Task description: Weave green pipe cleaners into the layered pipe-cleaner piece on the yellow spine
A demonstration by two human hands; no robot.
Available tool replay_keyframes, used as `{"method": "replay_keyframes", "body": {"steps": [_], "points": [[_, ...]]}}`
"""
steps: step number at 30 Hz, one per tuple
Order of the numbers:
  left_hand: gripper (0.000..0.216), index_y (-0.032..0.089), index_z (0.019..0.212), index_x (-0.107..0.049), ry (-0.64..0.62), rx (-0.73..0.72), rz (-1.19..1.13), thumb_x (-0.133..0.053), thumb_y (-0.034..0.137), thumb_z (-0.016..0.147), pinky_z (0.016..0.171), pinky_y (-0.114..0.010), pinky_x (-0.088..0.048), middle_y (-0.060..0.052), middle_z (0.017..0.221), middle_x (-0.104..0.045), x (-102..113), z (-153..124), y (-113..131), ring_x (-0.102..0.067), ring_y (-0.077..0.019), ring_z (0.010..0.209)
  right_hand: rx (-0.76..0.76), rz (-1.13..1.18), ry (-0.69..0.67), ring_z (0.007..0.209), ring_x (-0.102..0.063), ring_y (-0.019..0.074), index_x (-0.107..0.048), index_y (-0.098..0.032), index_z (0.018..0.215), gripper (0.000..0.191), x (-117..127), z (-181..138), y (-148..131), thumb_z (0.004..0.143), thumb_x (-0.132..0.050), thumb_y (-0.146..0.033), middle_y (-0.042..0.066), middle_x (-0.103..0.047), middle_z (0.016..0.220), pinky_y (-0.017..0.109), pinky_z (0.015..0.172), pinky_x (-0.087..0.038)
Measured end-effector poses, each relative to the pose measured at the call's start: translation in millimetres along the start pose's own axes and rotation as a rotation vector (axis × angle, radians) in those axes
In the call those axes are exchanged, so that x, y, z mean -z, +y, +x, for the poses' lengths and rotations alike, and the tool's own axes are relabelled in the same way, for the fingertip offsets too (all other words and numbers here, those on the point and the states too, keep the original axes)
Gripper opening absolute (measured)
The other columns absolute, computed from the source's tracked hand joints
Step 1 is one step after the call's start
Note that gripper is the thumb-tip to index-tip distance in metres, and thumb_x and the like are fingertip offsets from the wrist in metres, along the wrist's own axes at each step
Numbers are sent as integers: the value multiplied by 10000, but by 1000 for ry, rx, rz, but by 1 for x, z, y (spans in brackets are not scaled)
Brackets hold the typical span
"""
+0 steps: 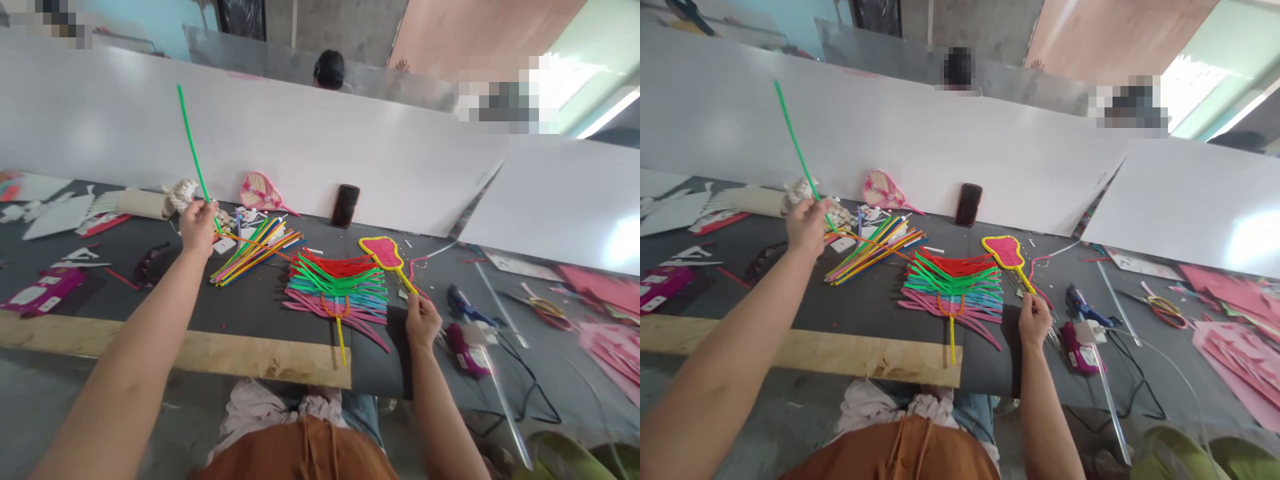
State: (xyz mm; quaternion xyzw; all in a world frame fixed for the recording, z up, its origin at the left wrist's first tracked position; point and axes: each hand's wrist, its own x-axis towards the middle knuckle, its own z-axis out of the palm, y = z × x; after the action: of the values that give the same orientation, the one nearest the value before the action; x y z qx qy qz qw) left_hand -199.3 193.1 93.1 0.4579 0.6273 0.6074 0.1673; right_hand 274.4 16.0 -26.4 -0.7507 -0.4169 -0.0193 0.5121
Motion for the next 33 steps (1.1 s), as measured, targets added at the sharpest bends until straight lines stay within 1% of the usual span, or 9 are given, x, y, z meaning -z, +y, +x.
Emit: {"method": "replay_keyframes", "body": {"steps": [7, 11, 14, 17, 19, 21, 24, 27, 33], "points": [[160, 191, 960, -350, 173, -79, -345, -221, 151, 1047, 670, -188, -481, 102, 617, -417, 12, 11, 45, -457, -30, 554, -24, 9, 15, 575, -506, 163, -709, -135, 741, 674, -1, 0, 2, 762, -451, -758, 41, -598, 578, 286, 579, -394], [140, 207, 960, -364, 202, -183, -372, -286, 279, 1052, 504, -171, -382, 130, 558, -279, 14, -9, 53, -273, -42, 425, -4, 28, 39, 565, -504, 159, -674, -148, 687, 635, -2, 0, 0, 760, -472, -745, 32, -582, 566, 292, 580, -403], [210, 172, 933, -493, -50, -315, -82, -444, 367, 995, 514, -200, -404, 98, 559, -395, 13, -50, 50, -378, -61, 463, 32, 49, 93, 624, -542, 172, -656, -150, 703, 585, 0, 1, -7, 803, -472, -697, 52, -610, 634, 306, 623, -435], [213, 179, 892, -588, -302, -542, 193, -478, 347, 961, 648, -233, -452, 4, 742, -626, 8, -111, 44, -579, -118, 684, 88, 76, 160, 705, -585, 180, -668, -143, 862, 487, 12, -5, -29, 880, -465, -585, 81, -649, 782, 314, 654, -464], [203, 192, 892, -612, -494, -694, 257, -462, 310, 963, 697, -234, -465, -11, 805, -678, 1, -155, 41, -627, -132, 751, 260, 144, 164, 741, -616, 177, -661, -163, 972, 322, 25, -17, -56, 918, -502, -437, 77, -664, 849, 318, 674, -488], [206, 205, 919, -629, -649, -847, 267, -450, 292, 969, 690, -237, -466, -14, 816, -692, -8, -196, 41, -639, -133, 743, 613, 205, 17, 835, -644, 189, -666, -213, 1005, 160, 37, -34, -88, 902, -552, -258, 66, -682, 897, 341, 741, -513], [202, 199, 890, -629, -719, -976, 246, -439, 221, 955, 643, -277, -456, -25, 765, -679, -22, -244, 44, -622, -156, 688, 987, 207, -389, 969, -651, 210, -646, -254, 1155, 298, 42, -59, -127, 875, -581, -175, 67, -708, 995, 397, 870, -526], [187, 171, 925, -626, -760, -1014, 232, -444, 216, 941, 622, -313, -450, -48, 776, -673, -27, -266, 47, -610, -182, 687, 985, 156, -521, 985, -663, 200, -613, -215, 1246, 349, 37, -74, -135, 900, -574, -184, 88, -718, 1050, 361, 886, -544], [168, 191, 876, -633, -790, -936, 278, -485, 207, 955, 637, -306, -423, -6, 729, -665, -19, -260, 34, -595, -157, 659, 800, 104, -491, 744, -662, 136, -725, -248, 1040, 194, 43, -69, -101, 910, -592, -189, 31, -717, 838, 246, 666, -539]]}}
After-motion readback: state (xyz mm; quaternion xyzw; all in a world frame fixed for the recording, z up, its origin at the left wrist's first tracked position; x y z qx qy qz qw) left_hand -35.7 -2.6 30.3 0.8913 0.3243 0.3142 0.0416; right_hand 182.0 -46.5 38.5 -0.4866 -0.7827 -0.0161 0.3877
